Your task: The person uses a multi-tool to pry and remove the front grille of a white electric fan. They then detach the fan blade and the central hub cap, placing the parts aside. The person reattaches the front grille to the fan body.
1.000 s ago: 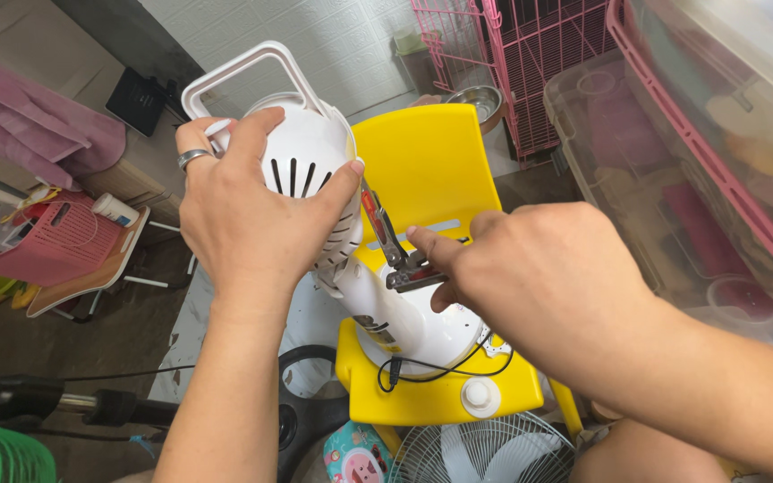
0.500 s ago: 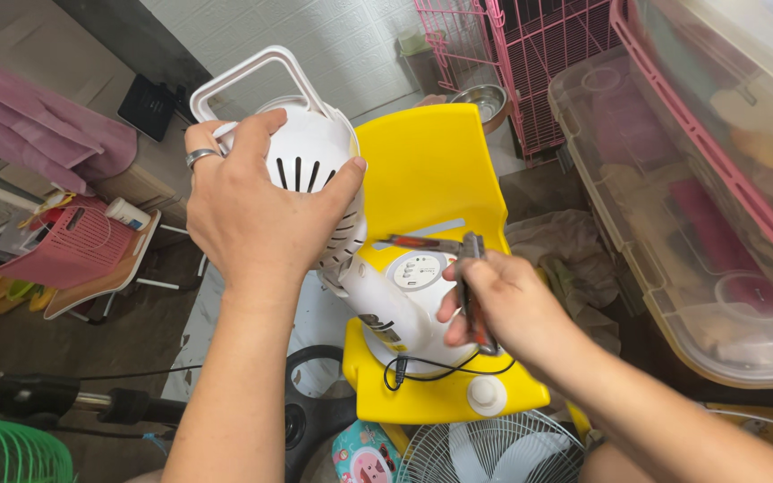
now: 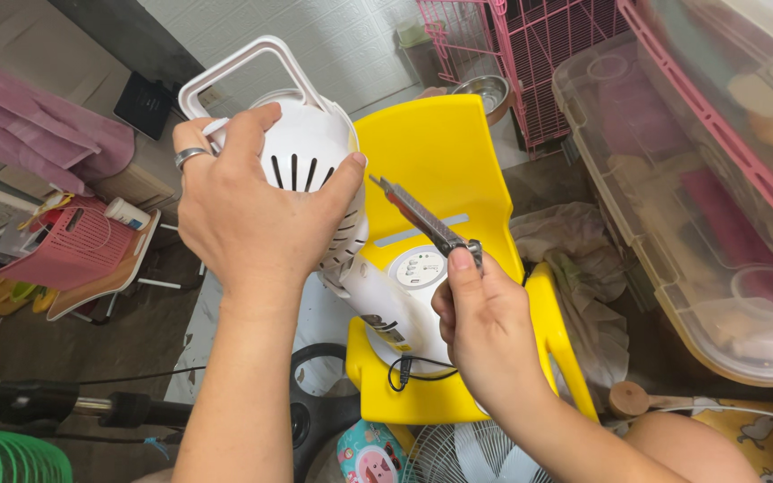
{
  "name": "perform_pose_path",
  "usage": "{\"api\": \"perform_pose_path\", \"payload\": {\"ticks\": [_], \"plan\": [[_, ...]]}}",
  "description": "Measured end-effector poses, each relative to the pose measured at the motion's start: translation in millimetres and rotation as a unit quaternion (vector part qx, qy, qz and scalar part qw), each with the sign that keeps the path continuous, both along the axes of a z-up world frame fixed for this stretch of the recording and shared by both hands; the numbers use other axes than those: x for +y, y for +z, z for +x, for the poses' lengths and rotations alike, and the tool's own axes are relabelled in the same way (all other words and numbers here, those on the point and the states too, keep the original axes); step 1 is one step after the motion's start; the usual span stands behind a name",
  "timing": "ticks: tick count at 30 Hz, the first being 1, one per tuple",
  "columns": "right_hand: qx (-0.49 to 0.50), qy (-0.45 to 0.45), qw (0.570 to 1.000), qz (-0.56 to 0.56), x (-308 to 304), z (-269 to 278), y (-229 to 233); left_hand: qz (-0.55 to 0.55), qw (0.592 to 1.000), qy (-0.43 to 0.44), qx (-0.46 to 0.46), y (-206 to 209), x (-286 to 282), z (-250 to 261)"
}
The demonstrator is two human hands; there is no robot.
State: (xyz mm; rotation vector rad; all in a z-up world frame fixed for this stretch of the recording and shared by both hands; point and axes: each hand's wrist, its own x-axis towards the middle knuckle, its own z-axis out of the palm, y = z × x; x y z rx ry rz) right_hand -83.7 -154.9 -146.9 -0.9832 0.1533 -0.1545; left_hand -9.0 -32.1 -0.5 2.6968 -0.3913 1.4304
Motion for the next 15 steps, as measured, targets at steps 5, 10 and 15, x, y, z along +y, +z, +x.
{"api": "perform_pose_path", "payload": {"ticks": [5, 10, 15], "plan": [[-0.042, -0.022, 0.997, -0.059, 6, 2, 0, 0.0, 1.0, -0.005, -0.002, -1, 1, 0], [-0.033, -0.006, 0.999, -0.022, 12, 5, 4, 0.0, 1.0, -0.008, -0.007, -1, 1, 0], [-0.067, -0.026, 0.996, -0.054, 17, 4, 5, 0.0, 1.0, 0.002, 0.002, 0, 1, 0]]}}
